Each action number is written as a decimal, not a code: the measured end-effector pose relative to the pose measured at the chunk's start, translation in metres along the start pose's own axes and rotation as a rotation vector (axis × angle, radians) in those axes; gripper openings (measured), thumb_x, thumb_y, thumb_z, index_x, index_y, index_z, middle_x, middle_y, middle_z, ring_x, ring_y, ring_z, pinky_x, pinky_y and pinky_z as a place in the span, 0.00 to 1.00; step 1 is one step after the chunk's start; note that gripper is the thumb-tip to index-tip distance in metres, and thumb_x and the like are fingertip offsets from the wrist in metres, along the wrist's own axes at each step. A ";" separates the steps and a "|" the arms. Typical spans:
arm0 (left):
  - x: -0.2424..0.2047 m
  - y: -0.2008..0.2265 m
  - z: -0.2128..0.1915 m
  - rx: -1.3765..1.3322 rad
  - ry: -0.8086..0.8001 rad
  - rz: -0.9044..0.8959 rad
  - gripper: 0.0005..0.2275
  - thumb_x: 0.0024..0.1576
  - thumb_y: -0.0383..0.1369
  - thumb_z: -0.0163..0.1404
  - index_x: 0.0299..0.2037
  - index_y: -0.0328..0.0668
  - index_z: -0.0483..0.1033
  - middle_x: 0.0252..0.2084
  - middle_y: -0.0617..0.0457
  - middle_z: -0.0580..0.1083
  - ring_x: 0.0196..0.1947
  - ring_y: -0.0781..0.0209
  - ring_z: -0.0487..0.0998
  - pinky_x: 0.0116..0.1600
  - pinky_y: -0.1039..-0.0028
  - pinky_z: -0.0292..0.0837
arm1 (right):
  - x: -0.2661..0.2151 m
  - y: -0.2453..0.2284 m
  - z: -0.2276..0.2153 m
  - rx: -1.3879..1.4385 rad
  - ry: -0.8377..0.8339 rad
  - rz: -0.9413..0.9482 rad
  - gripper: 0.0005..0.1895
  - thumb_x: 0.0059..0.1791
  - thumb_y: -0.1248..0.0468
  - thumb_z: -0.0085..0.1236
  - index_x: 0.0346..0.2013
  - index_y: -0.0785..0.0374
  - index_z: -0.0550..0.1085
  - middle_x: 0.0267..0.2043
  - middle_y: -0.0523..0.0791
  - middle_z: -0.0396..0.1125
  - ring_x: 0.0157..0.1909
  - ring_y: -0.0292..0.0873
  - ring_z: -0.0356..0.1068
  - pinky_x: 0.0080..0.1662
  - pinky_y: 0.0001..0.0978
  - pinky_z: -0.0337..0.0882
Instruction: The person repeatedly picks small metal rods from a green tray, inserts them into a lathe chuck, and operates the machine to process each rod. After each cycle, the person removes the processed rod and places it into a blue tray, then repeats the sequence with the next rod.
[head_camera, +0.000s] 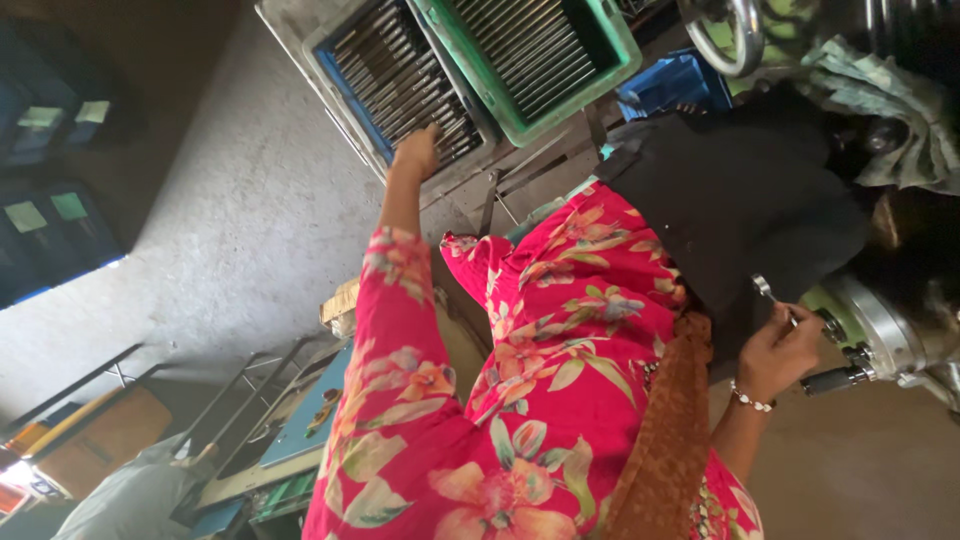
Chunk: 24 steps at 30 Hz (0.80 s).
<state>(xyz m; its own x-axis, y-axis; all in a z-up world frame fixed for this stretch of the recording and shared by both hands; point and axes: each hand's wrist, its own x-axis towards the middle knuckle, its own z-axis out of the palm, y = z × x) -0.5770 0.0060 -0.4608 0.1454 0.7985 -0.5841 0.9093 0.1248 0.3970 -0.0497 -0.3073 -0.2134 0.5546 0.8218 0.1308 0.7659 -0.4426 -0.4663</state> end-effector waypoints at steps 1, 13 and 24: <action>-0.003 0.005 0.001 -0.043 0.043 0.021 0.16 0.58 0.26 0.50 0.57 0.46 0.71 0.53 0.33 0.74 0.55 0.33 0.74 0.59 0.52 0.69 | 0.001 -0.001 0.001 0.033 0.005 0.019 0.08 0.65 0.67 0.58 0.47 0.71 0.73 0.39 0.53 0.71 0.37 0.50 0.73 0.42 0.39 0.72; -0.115 0.286 -0.027 -0.889 -0.015 0.285 0.22 0.64 0.46 0.48 0.66 0.50 0.67 0.28 0.52 0.72 0.25 0.65 0.73 0.30 0.70 0.75 | 0.057 -0.047 -0.017 0.128 -0.013 -0.129 0.06 0.64 0.71 0.57 0.45 0.71 0.72 0.33 0.51 0.70 0.32 0.45 0.72 0.37 0.37 0.67; -0.208 0.500 -0.046 -0.906 -0.713 0.890 0.18 0.68 0.45 0.41 0.61 0.43 0.64 0.28 0.56 0.74 0.16 0.70 0.76 0.19 0.77 0.70 | 0.080 -0.086 -0.066 0.341 0.500 -0.060 0.25 0.66 0.48 0.48 0.45 0.71 0.71 0.41 0.50 0.63 0.39 0.42 0.60 0.43 0.33 0.62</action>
<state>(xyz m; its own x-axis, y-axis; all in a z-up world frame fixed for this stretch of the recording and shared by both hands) -0.1704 -0.0708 -0.1081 0.9220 0.3863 -0.0249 -0.0963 0.2912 0.9518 -0.0497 -0.2273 -0.1057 0.6626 0.5369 0.5222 0.6989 -0.1928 -0.6887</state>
